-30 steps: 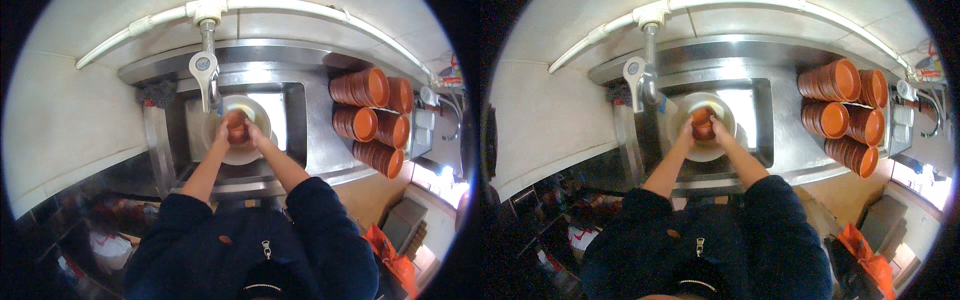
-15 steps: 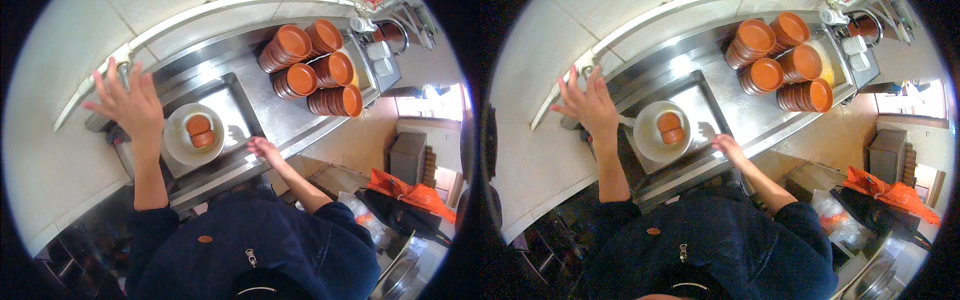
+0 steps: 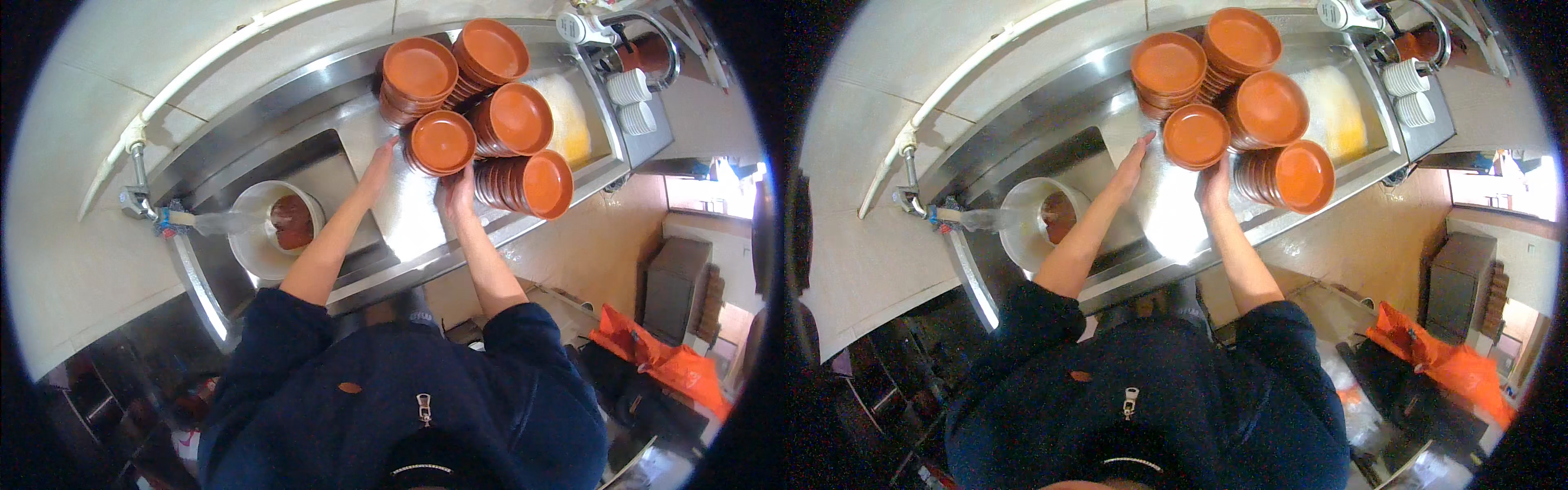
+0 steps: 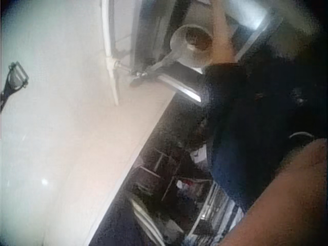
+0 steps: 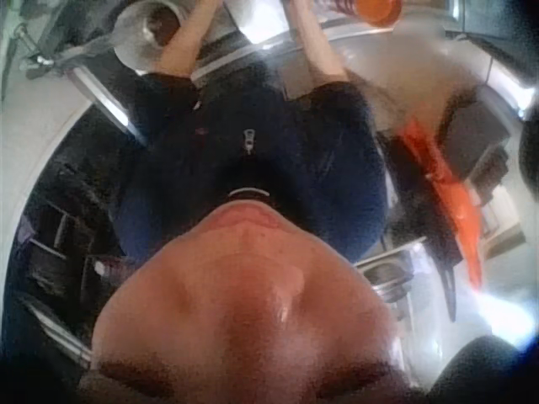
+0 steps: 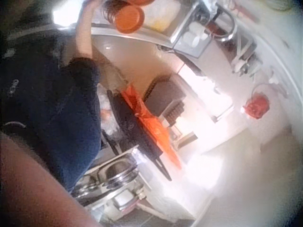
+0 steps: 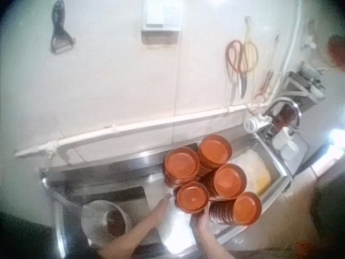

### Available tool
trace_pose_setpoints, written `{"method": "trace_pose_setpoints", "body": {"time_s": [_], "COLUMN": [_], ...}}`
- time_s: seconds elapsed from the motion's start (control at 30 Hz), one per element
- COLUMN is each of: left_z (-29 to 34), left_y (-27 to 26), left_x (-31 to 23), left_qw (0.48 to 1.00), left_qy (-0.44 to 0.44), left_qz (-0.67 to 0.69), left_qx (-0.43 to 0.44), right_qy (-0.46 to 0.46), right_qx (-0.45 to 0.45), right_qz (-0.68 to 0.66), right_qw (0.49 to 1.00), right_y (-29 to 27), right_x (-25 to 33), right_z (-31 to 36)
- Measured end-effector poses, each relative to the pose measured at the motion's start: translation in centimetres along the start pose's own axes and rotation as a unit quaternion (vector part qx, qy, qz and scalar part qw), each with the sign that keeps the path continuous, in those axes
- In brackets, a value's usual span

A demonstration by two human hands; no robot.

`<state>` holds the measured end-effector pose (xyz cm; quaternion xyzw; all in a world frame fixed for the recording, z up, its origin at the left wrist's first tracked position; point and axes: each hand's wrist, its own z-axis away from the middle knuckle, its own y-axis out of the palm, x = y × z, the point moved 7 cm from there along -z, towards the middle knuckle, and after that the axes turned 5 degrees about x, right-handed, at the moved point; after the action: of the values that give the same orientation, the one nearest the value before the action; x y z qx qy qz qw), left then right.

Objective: The person washes multiple brown bowls and white bowls in a soapy sink, rinses them, and stacks them on the counter. They also pour soapy water from a bucket into the sink and continue washing additional bowls.

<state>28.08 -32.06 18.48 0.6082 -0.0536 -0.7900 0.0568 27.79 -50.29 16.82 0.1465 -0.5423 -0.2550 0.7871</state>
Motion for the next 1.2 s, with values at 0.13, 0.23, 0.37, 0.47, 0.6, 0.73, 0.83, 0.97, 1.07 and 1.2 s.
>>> {"method": "trace_pose_setpoints", "body": {"time_s": [0.13, 0.23, 0.37, 0.47, 0.6, 0.73, 0.83, 0.97, 1.07, 1.2], "left_z": [-0.7, -0.4, -0.4, 1.2, 6.9, 15.2, 20.6, 23.5, 22.9, 21.0], "left_y": [0.3, -1.3, 2.3, 2.6, -0.5, -8.2, -14.9, -21.3, -24.9, -26.8], "left_x": [2.8, 2.8, 2.8, 2.4, 0.8, -0.3, -0.3, 3.3, 8.0, 12.9], "left_qw": [0.995, 0.989, 0.939, 0.952, 0.937, 0.898, 0.848, 0.786, 0.77, 0.744], "left_qy": [-0.055, -0.124, -0.142, -0.112, -0.094, -0.132, -0.107, -0.173, -0.245, -0.361], "left_qz": [0.075, 0.083, 0.312, 0.285, 0.335, 0.389, 0.434, 0.509, 0.522, 0.52], "left_qx": [0.028, -0.025, 0.024, -0.013, -0.04, -0.16, -0.286, -0.305, -0.273, -0.216], "right_qy": [0.128, 0.104, 0.119, 0.157, 0.178, 0.166, 0.07, 0.112, 0.216, 0.312], "right_qx": [-0.008, 0.044, 0.119, 0.071, 0.084, 0.184, 0.295, 0.357, 0.327, 0.282], "right_qz": [0.058, 0.06, -0.002, -0.018, 0.072, 0.224, 0.411, 0.508, 0.576, 0.58], "right_qw": [0.99, 0.992, 0.986, 0.985, 0.978, 0.943, 0.86, 0.776, 0.717, 0.698], "right_y": [-2.3, -1.6, 2.1, 2.9, 5.6, 11.7, 18.2, 24.1, 24.5, 24.0], "right_x": [-1.7, 0.1, 0.5, 0.0, -1.7, -5.1, -9.9, -19.2, -25.8, -32.6], "right_z": [2.7, 1.7, 0.3, 2.6, 8.6, 13.3, 13.7, 14.0, 12.3, 9.3]}}
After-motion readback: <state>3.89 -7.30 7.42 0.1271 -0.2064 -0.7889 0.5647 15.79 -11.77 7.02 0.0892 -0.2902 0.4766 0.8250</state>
